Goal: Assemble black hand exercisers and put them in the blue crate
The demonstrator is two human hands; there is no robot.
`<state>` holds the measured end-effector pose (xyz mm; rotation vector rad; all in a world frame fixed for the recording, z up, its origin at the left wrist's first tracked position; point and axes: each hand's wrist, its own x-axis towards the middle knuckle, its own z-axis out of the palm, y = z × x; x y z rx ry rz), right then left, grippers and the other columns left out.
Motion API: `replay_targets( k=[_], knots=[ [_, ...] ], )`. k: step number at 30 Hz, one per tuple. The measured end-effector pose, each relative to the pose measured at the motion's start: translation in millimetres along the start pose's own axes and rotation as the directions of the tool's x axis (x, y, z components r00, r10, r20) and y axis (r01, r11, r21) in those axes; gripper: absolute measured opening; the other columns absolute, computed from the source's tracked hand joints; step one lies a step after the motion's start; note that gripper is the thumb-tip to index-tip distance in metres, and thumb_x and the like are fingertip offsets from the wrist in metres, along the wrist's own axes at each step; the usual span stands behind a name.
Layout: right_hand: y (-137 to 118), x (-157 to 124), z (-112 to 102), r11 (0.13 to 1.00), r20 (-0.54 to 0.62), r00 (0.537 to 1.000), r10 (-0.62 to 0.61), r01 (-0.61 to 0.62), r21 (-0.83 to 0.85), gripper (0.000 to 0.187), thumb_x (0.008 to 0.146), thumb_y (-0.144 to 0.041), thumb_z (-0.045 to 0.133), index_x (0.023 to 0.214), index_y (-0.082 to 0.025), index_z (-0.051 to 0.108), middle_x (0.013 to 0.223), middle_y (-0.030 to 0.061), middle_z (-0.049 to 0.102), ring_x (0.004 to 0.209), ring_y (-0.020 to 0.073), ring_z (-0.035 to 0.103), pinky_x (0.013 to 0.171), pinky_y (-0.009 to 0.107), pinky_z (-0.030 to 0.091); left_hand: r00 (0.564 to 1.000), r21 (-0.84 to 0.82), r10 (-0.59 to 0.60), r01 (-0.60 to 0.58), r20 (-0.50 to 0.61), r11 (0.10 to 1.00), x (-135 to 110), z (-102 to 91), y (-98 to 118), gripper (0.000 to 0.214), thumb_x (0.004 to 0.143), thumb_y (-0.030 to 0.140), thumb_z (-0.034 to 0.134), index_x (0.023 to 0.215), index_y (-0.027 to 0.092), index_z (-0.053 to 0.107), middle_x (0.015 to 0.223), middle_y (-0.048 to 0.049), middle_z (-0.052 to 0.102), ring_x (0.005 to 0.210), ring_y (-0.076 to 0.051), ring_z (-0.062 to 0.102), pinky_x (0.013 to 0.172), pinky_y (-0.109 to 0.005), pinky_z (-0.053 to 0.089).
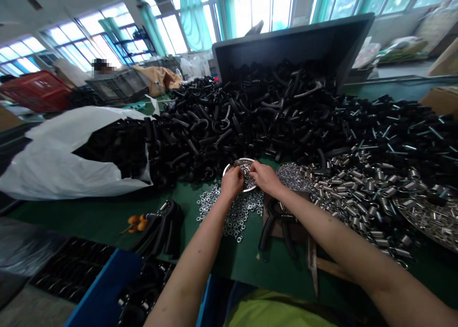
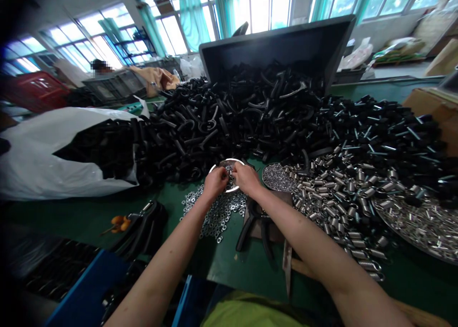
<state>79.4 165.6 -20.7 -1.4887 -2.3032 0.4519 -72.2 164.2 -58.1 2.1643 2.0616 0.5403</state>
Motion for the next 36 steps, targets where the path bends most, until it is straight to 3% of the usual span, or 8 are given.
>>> replay_targets(
  k=[6, 10, 16, 20, 24, 29, 33, 36],
  knots=[
    [38.2, -62.1, -35.3, 0.988, 0.010, 0.999, -0.037, 0.035, 0.150, 0.016, 0.084, -0.019, 0.051, 0.085, -0.019, 0.068, 0.089, 0.0018, 0.070, 0.085, 0.0143, 0.062, 0.077, 0.024, 0.043, 0.999, -0.054, 0.018, -0.015, 0.045, 0.998, 6.6, 1.6, -2.9, 0.016, 0.073, 0.017, 0.059, 0.086, 0.020, 0.068, 0.095, -0.0053, 0.065, 0.090, -0.020, 0.058, 0.083, -0.028, 0.043],
    [59.3, -95.7, -36.8, 0.986, 0.003, 1.000, 0.007, -0.007, 0.169, 0.018, 0.082, -0.014, 0.050, 0.084, -0.018, 0.068, 0.091, 0.0038, 0.070, 0.088, 0.0162, 0.062, 0.080, 0.028, 0.044, 0.999, -0.084, -0.030, 0.031, 0.021, 0.996, 5.0, 4.7, -4.1, 0.016, 0.077, 0.021, 0.056, 0.086, 0.021, 0.069, 0.091, -0.0054, 0.068, 0.088, -0.021, 0.060, 0.080, -0.029, 0.043],
    [66.5, -97.3, -18.9, 0.988, -0.004, 1.000, 0.013, -0.012, 0.157, 0.018, 0.080, -0.009, 0.050, 0.091, -0.019, 0.061, 0.087, 0.0017, 0.069, 0.080, 0.0132, 0.063, 0.073, 0.024, 0.046, 0.995, -0.152, -0.094, 0.086, -0.045, 0.985, -3.4, -1.4, -2.5, 0.023, 0.085, 0.029, 0.050, 0.101, 0.024, 0.066, 0.098, -0.0061, 0.069, 0.091, -0.022, 0.063, 0.079, -0.028, 0.044],
    [60.6, -91.0, -17.0, 0.998, 0.023, 0.999, -0.038, 0.036, 0.056, 0.021, 0.079, -0.006, 0.050, 0.093, -0.018, 0.060, 0.087, 0.0039, 0.067, 0.082, 0.0151, 0.060, 0.075, 0.026, 0.044, 0.993, -0.278, -0.092, 0.069, -0.073, 0.958, -17.6, -10.4, 4.5, 0.024, 0.087, 0.033, 0.049, 0.105, 0.022, 0.060, 0.091, -0.0039, 0.070, 0.080, -0.017, 0.064, 0.071, -0.024, 0.045],
    [45.8, -91.2, -18.7, 0.990, 0.090, 0.989, -0.114, 0.120, -0.070, 0.022, 0.081, -0.006, 0.048, 0.094, -0.018, 0.060, 0.087, 0.0078, 0.066, 0.089, 0.0194, 0.056, 0.076, 0.029, 0.042, 0.999, -0.548, 0.035, -0.023, 0.013, 0.836, -46.4, -14.9, 23.3, 0.023, 0.082, 0.041, 0.056, 0.085, 0.019, 0.062, 0.069, 0.0006, 0.066, 0.064, -0.014, 0.060, 0.060, -0.022, 0.042],
    [37.7, -101.6, -21.6, 0.970, 0.171, 0.972, -0.159, 0.186, -0.155, 0.020, 0.085, -0.010, 0.047, 0.097, -0.018, 0.061, 0.091, 0.0096, 0.067, 0.095, 0.0212, 0.054, 0.079, 0.030, 0.042, 0.967, -0.542, 0.243, -0.166, 0.073, 0.824, -82.0, -7.5, 55.8, 0.015, 0.079, 0.032, 0.062, 0.077, 0.018, 0.066, 0.074, -0.0002, 0.065, 0.070, -0.014, 0.059, 0.065, -0.022, 0.041],
    [48.2, -144.1, -41.9, 0.978, 0.119, 0.983, -0.139, 0.156, -0.142, 0.031, 0.086, -0.011, 0.045, 0.114, -0.020, 0.055, 0.108, 0.0076, 0.063, 0.103, 0.0198, 0.052, 0.086, 0.032, 0.041, 0.927, -0.472, 0.354, -0.259, 0.124, 0.842, -92.2, 2.7, 69.5, 0.010, 0.079, 0.026, 0.062, 0.075, 0.017, 0.064, 0.078, -0.0016, 0.063, 0.075, -0.014, 0.058, 0.067, -0.022, 0.041],
    [58.4, -197.5, -58.4, 0.990, 0.158, 0.987, -0.032, 0.053, -0.128, 0.019, 0.082, -0.020, 0.054, 0.101, -0.021, 0.058, 0.098, 0.0059, 0.062, 0.094, 0.0211, 0.055, 0.078, 0.033, 0.045, 0.906, -0.404, 0.391, -0.301, 0.162, 0.864, -90.9, 6.8, 72.5, 0.007, 0.080, 0.024, 0.061, 0.077, 0.017, 0.062, 0.080, -0.0017, 0.062, 0.075, -0.014, 0.058, 0.066, -0.022, 0.041]
  ],
)
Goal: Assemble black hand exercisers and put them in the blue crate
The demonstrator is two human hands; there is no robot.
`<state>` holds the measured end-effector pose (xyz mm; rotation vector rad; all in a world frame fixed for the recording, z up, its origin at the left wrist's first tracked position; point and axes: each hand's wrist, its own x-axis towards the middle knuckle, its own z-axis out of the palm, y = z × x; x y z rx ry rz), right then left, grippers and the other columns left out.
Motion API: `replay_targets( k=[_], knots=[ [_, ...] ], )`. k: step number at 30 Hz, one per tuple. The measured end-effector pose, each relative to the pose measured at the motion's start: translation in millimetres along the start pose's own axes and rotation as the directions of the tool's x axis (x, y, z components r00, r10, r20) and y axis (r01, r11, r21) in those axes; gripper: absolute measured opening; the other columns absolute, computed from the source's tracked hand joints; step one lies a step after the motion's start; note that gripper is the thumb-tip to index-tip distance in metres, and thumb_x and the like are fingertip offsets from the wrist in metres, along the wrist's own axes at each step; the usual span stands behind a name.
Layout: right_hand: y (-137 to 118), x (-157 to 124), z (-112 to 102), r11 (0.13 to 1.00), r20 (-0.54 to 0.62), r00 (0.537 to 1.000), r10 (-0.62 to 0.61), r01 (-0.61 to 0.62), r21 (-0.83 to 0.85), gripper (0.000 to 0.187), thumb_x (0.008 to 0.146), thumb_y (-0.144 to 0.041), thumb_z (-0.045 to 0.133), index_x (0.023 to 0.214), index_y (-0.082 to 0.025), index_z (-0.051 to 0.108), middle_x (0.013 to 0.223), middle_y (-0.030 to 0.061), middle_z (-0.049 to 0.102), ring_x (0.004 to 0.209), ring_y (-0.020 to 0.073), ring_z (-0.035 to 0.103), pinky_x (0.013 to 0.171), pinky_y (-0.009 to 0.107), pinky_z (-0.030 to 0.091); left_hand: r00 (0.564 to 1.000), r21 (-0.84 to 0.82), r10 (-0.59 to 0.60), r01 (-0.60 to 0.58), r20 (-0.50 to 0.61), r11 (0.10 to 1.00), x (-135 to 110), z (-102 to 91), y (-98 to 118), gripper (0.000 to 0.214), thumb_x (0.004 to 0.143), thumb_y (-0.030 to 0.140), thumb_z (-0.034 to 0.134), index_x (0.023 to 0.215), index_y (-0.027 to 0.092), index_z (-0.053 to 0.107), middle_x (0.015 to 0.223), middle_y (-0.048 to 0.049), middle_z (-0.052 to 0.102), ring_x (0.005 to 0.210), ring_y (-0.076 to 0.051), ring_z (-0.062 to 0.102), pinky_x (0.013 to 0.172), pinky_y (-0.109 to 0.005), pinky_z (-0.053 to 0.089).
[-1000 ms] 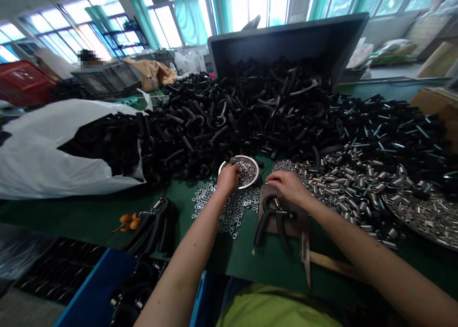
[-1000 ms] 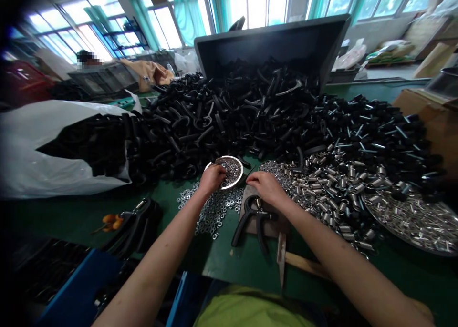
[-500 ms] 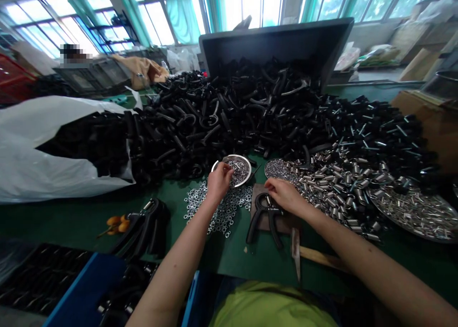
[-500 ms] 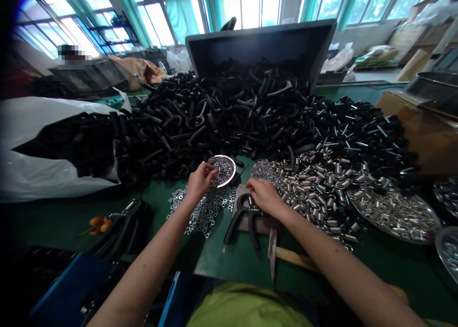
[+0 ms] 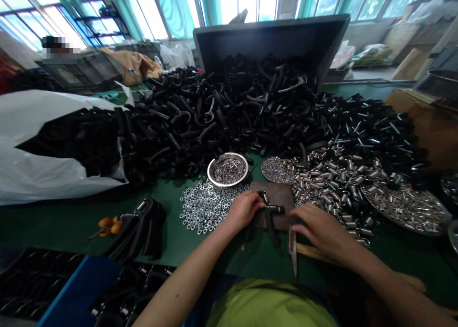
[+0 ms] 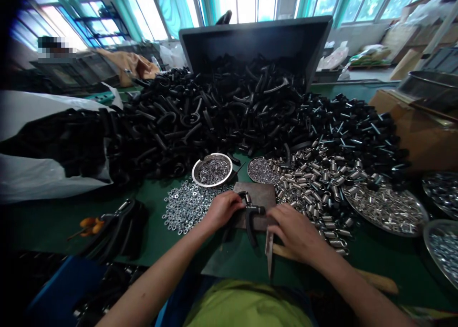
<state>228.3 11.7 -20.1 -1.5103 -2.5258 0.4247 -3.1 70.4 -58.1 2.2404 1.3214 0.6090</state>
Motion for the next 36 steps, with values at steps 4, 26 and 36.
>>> replay_targets(
  k=[4, 26, 36],
  knots=[
    [10.4, -62.3, 15.0, 0.985, 0.086, 0.984, 0.157, -0.149, -0.088, 0.010, 0.072, -0.019, 0.064, 0.080, -0.021, 0.058, 0.086, 0.0046, 0.060, 0.079, 0.0224, 0.058, 0.065, 0.033, 0.045, 0.995, 0.203, 0.089, -0.096, 0.044, 0.974, 4.2, 1.0, 2.6, 0.008, 0.082, 0.025, 0.059, 0.080, 0.017, 0.061, 0.083, -0.0031, 0.061, 0.078, -0.016, 0.057, 0.069, -0.024, 0.042],
    [-17.8, 19.5, 1.1, 0.962, -0.131, 0.967, 0.217, -0.189, 0.199, 0.034, 0.094, -0.027, 0.028, 0.118, -0.021, 0.051, 0.098, 0.0070, 0.069, 0.087, 0.0209, 0.065, 0.070, 0.029, 0.045, 0.991, 0.022, 0.002, 0.001, -0.134, 1.000, -37.3, 15.3, 5.5, 0.039, 0.078, 0.017, 0.059, 0.117, 0.022, 0.054, 0.105, -0.0055, 0.057, 0.095, -0.019, 0.053, 0.084, -0.033, 0.046],
    [-31.4, -15.1, 4.2, 0.966, -0.157, 0.964, 0.213, -0.185, 0.179, 0.034, 0.094, -0.025, 0.029, 0.119, -0.022, 0.051, 0.103, 0.0062, 0.069, 0.089, 0.0208, 0.066, 0.072, 0.030, 0.048, 0.975, -0.062, -0.160, 0.152, -0.152, 0.986, -43.1, 15.7, 8.8, 0.044, 0.074, 0.023, 0.064, 0.114, 0.019, 0.047, 0.101, -0.0055, 0.054, 0.091, -0.020, 0.055, 0.081, -0.035, 0.047]
  ],
)
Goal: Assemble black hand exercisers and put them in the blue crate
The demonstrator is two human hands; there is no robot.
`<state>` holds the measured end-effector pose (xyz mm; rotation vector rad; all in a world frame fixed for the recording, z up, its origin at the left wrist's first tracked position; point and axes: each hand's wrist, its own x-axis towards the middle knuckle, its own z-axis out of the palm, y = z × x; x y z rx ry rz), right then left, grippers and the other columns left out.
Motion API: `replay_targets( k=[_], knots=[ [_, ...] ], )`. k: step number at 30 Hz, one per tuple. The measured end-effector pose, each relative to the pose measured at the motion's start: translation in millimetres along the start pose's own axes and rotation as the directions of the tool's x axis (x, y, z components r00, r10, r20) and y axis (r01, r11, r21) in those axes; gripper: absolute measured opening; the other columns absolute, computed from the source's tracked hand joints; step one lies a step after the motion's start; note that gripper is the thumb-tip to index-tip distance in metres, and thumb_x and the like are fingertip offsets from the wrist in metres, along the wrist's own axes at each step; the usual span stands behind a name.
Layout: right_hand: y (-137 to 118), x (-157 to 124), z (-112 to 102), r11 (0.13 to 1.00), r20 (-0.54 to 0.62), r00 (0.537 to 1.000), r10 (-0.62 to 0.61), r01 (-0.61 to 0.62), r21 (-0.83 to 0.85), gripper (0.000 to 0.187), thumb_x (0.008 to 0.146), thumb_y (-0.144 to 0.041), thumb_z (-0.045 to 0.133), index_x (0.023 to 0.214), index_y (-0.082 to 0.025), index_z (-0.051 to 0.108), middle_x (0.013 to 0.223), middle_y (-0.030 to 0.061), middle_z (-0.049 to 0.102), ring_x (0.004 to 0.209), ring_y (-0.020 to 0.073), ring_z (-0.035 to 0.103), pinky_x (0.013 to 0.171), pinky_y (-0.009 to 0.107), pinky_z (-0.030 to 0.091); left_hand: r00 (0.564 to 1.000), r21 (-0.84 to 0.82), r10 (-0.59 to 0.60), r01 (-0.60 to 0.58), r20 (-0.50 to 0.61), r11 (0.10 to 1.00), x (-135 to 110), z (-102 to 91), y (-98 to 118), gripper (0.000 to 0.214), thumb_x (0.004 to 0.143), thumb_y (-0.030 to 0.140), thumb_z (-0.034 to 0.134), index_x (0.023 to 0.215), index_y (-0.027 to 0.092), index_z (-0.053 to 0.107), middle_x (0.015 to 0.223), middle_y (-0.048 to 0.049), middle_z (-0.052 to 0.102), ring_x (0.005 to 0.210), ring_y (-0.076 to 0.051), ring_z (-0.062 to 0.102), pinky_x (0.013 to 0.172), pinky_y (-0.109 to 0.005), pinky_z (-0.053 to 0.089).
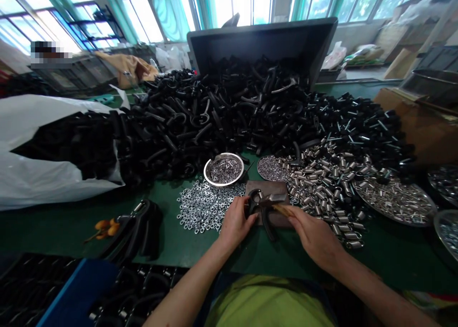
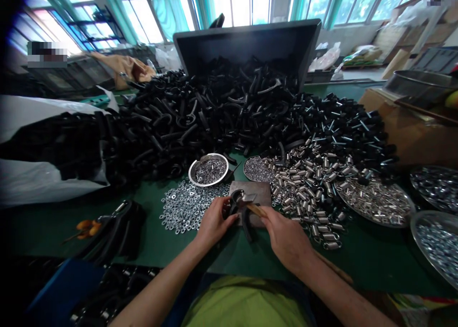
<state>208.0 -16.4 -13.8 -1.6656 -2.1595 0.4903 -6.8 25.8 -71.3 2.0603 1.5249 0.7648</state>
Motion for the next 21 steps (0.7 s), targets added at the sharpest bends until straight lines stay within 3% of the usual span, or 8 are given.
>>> replay_targets(
  k=[3, 8, 12, 15, 17, 19, 21],
  knots=[
    [-4.4, 2.1, 1.5, 0.999, -0.074, 0.997, -0.028, 0.027, -0.018, 0.035, 0.094, -0.025, 0.027, 0.122, -0.018, 0.048, 0.109, 0.0096, 0.066, 0.095, 0.0220, 0.064, 0.077, 0.032, 0.048, 1.000, 0.023, 0.005, -0.005, -0.003, 1.000, 0.4, 2.5, -0.9, 0.043, 0.075, 0.025, 0.064, 0.113, 0.019, 0.047, 0.099, -0.0059, 0.056, 0.090, -0.021, 0.055, 0.079, -0.035, 0.047],
    [-1.6, 10.7, 16.0, 0.991, 0.102, 0.995, 0.017, -0.003, -0.135, 0.028, 0.093, -0.027, 0.035, 0.113, -0.023, 0.055, 0.094, 0.0046, 0.070, 0.078, 0.0198, 0.067, 0.066, 0.029, 0.050, 1.000, 0.044, 0.005, -0.004, -0.002, 0.999, 1.5, 4.4, -1.7, 0.042, 0.075, 0.022, 0.061, 0.115, 0.020, 0.048, 0.099, -0.0058, 0.058, 0.093, -0.022, 0.056, 0.080, -0.036, 0.046],
    [15.3, -17.1, 13.3, 0.994, -0.088, 0.995, -0.056, 0.047, -0.101, 0.033, 0.094, -0.025, 0.033, 0.122, -0.021, 0.051, 0.109, 0.0081, 0.066, 0.091, 0.0195, 0.065, 0.075, 0.032, 0.050, 0.999, -0.016, 0.016, -0.015, 0.048, 1.000, 3.9, -0.8, -1.6, 0.042, 0.075, 0.015, 0.058, 0.116, 0.024, 0.055, 0.100, -0.0045, 0.060, 0.090, -0.019, 0.057, 0.080, -0.033, 0.045],
    [38.3, -54.1, 9.3, 0.984, -0.175, 0.977, -0.125, 0.100, -0.146, 0.035, 0.092, -0.025, 0.038, 0.125, -0.019, 0.050, 0.105, 0.0097, 0.067, 0.090, 0.0200, 0.064, 0.075, 0.033, 0.051, 0.994, -0.226, -0.087, 0.101, 0.070, 0.969, 6.9, -5.7, 1.6, 0.037, 0.076, 0.019, 0.058, 0.112, 0.025, 0.060, 0.096, -0.0034, 0.062, 0.084, -0.017, 0.058, 0.077, -0.031, 0.046],
    [56.2, -76.6, 12.4, 0.966, -0.182, 0.967, -0.178, 0.137, -0.220, 0.036, 0.089, -0.026, 0.045, 0.124, -0.022, 0.053, 0.098, 0.0088, 0.068, 0.085, 0.0208, 0.064, 0.075, 0.035, 0.050, 0.963, -0.484, -0.229, 0.268, 0.139, 0.833, 7.1, -6.4, 8.1, 0.035, 0.076, 0.025, 0.061, 0.111, 0.021, 0.061, 0.090, -0.0035, 0.064, 0.079, -0.016, 0.060, 0.073, -0.030, 0.047],
    [72.2, -92.1, 20.2, 0.940, -0.149, 0.963, -0.225, 0.174, -0.294, 0.037, 0.087, -0.026, 0.050, 0.123, -0.024, 0.055, 0.093, 0.0077, 0.068, 0.081, 0.0210, 0.063, 0.074, 0.037, 0.049, 0.899, -0.702, -0.344, 0.429, 0.272, 0.568, 3.5, -4.0, 18.8, 0.037, 0.075, 0.030, 0.064, 0.110, 0.017, 0.061, 0.089, -0.0050, 0.066, 0.077, -0.016, 0.062, 0.069, -0.029, 0.049],
    [82.7, -99.3, 29.0, 0.917, -0.103, 0.963, -0.248, 0.199, -0.345, 0.037, 0.086, -0.024, 0.051, 0.122, -0.025, 0.056, 0.091, 0.0074, 0.067, 0.078, 0.0204, 0.061, 0.072, 0.036, 0.049, 0.822, -0.795, -0.402, 0.532, 0.402, 0.292, -3.9, 1.6, 32.4, 0.040, 0.073, 0.031, 0.067, 0.109, 0.015, 0.061, 0.095, -0.0078, 0.067, 0.080, -0.016, 0.063, 0.072, -0.029, 0.051]
  ],
)
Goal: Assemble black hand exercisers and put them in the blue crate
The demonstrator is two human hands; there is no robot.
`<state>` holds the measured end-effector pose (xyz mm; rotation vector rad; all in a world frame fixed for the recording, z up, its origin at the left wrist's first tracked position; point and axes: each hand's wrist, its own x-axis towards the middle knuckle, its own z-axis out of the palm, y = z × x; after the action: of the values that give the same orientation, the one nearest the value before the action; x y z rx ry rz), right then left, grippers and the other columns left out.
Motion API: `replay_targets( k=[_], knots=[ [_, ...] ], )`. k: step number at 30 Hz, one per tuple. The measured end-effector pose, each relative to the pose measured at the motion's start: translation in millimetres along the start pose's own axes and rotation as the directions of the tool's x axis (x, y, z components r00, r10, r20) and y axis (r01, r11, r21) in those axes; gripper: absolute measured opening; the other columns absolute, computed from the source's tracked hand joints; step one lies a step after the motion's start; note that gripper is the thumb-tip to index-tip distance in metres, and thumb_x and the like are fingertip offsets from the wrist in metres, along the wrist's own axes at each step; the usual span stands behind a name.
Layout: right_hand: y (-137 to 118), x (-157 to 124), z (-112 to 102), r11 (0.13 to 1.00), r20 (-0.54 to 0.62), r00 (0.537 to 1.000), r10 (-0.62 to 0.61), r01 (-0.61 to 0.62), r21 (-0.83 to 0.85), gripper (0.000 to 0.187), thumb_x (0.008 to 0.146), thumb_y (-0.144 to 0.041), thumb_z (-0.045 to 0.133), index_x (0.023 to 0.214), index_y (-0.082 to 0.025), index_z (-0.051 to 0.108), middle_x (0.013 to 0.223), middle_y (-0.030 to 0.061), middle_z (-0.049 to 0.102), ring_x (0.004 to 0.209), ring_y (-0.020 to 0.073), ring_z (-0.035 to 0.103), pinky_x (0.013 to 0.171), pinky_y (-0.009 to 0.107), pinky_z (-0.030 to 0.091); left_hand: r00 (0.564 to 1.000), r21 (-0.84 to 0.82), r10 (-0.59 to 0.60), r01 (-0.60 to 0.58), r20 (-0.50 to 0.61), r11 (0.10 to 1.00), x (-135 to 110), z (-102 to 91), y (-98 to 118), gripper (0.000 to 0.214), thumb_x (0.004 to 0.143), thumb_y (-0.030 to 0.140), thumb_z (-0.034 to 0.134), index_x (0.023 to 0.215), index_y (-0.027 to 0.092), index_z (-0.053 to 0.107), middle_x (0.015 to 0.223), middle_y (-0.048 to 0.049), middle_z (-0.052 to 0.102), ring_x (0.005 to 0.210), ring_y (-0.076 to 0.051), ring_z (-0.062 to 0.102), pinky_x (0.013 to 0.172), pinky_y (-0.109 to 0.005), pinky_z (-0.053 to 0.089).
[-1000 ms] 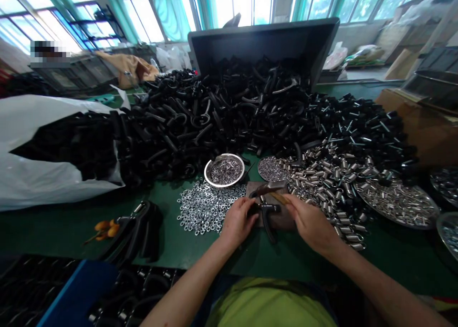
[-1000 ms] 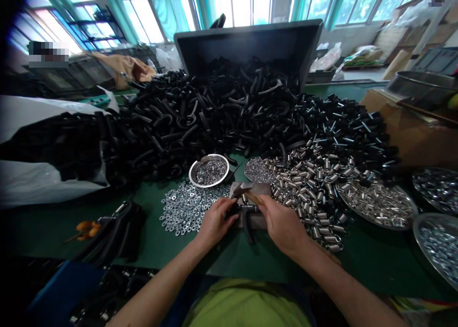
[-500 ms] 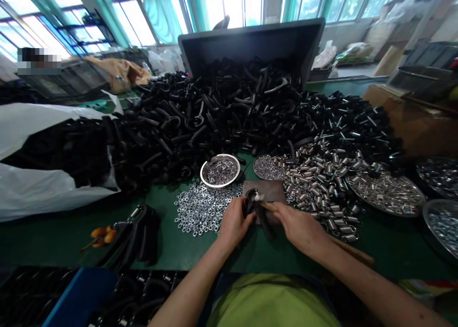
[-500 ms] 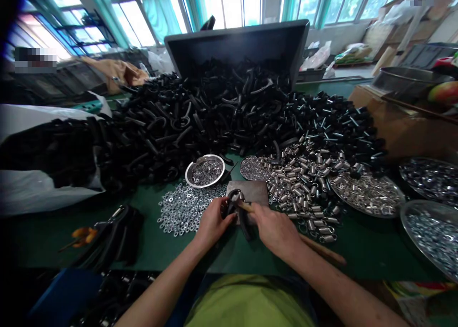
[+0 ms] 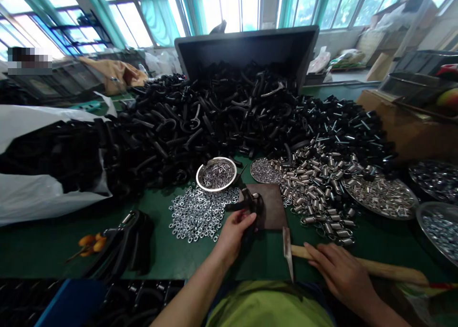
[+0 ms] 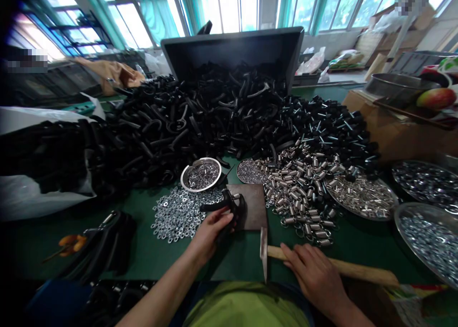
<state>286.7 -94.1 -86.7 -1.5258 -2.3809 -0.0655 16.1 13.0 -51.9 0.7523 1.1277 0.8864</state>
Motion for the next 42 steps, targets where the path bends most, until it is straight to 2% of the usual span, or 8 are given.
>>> replay_targets(
  k=[7, 12, 16, 21, 24, 27, 35, 42],
  knots=[
    [2.6, 37.5, 0.5, 0.999, -0.023, 0.999, -0.033, 0.033, -0.009, 0.028, 0.087, -0.025, 0.051, 0.112, -0.021, 0.063, 0.104, 0.0094, 0.065, 0.097, 0.0241, 0.055, 0.084, 0.040, 0.043, 0.999, -0.179, -0.050, 0.052, 0.017, 0.982, -32.1, 32.8, -19.9, 0.053, 0.075, 0.027, 0.066, 0.126, 0.021, 0.051, 0.139, -0.0063, 0.045, 0.126, -0.019, 0.043, 0.106, -0.031, 0.035],
    [19.1, 132.3, -8.9, 0.996, -0.019, 0.999, 0.048, -0.046, 0.082, 0.028, 0.089, -0.016, 0.042, 0.102, -0.017, 0.066, 0.098, 0.0098, 0.064, 0.095, 0.0226, 0.052, 0.085, 0.037, 0.042, 0.999, 0.045, -0.021, 0.019, 0.047, 0.999, -41.1, 23.0, -0.8, 0.061, 0.075, 0.032, 0.066, 0.131, 0.021, 0.046, 0.140, -0.0081, 0.043, 0.127, -0.022, 0.042, 0.105, -0.035, 0.036],
    [35.2, 210.7, -0.8, 0.990, 0.146, 0.980, 0.133, -0.124, -0.074, 0.026, 0.087, -0.015, 0.043, 0.097, -0.015, 0.067, 0.095, 0.0112, 0.064, 0.098, 0.0233, 0.051, 0.084, 0.034, 0.041, 0.979, 0.295, 0.188, -0.204, 0.081, 0.934, -12.6, 6.2, 30.0, 0.047, 0.079, 0.029, 0.060, 0.125, 0.021, 0.053, 0.131, -0.0087, 0.053, 0.116, -0.022, 0.053, 0.098, -0.036, 0.043],
    [45.6, 254.4, 20.2, 0.981, 0.228, 0.958, 0.171, -0.146, -0.125, 0.016, 0.081, -0.014, 0.053, 0.088, -0.013, 0.068, 0.092, 0.0140, 0.066, 0.096, 0.0247, 0.055, 0.075, 0.031, 0.043, 0.848, 0.772, 0.490, -0.445, 0.200, 0.455, 67.2, 3.4, 60.7, 0.028, 0.082, 0.025, 0.055, 0.108, 0.018, 0.064, 0.110, -0.0082, 0.063, 0.104, -0.020, 0.056, 0.090, -0.033, 0.044],
    [48.6, 257.6, 26.5, 0.974, 0.242, 0.948, 0.209, -0.179, -0.140, 0.017, 0.084, -0.017, 0.051, 0.087, -0.013, 0.067, 0.091, 0.0138, 0.067, 0.094, 0.0244, 0.057, 0.073, 0.030, 0.043, 0.811, 0.898, 0.492, -0.423, 0.317, 0.119, 113.4, 16.8, 68.1, 0.024, 0.084, 0.027, 0.053, 0.103, 0.019, 0.066, 0.101, -0.0069, 0.064, 0.099, -0.021, 0.055, 0.090, -0.034, 0.042],
    [50.8, 256.2, 26.5, 0.966, 0.231, 0.942, 0.244, -0.216, -0.142, 0.021, 0.088, -0.023, 0.047, 0.092, -0.014, 0.066, 0.094, 0.0128, 0.066, 0.095, 0.0232, 0.058, 0.074, 0.030, 0.043, 0.819, 0.921, 0.453, -0.388, 0.351, -0.012, 148.4, 33.8, 67.0, 0.020, 0.080, 0.026, 0.059, 0.095, 0.017, 0.068, 0.097, -0.0085, 0.063, 0.099, -0.023, 0.053, 0.089, -0.034, 0.041],
    [58.2, 254.7, 25.1, 0.942, 0.192, 0.922, 0.336, -0.324, -0.090, 0.029, 0.091, -0.030, 0.039, 0.099, -0.016, 0.062, 0.097, 0.0116, 0.067, 0.091, 0.0220, 0.061, 0.074, 0.029, 0.042, 0.848, 0.931, 0.434, -0.360, 0.305, 0.050, 184.4, 49.0, 56.2, 0.013, 0.076, 0.021, 0.062, 0.084, 0.014, 0.069, 0.095, -0.0126, 0.065, 0.097, -0.025, 0.056, 0.086, -0.034, 0.041],
    [68.2, 255.3, 29.3, 0.917, 0.199, 0.902, 0.384, -0.397, 0.032, 0.022, 0.083, -0.024, 0.048, 0.092, -0.016, 0.066, 0.088, 0.0113, 0.070, 0.089, 0.0248, 0.064, 0.078, 0.032, 0.042, 0.886, 0.896, 0.411, -0.348, 0.217, 0.278, 181.7, 44.0, 65.6, 0.014, 0.078, 0.025, 0.061, 0.086, 0.018, 0.071, 0.087, -0.0077, 0.070, 0.088, -0.022, 0.062, 0.081, -0.030, 0.044]
  ],
)
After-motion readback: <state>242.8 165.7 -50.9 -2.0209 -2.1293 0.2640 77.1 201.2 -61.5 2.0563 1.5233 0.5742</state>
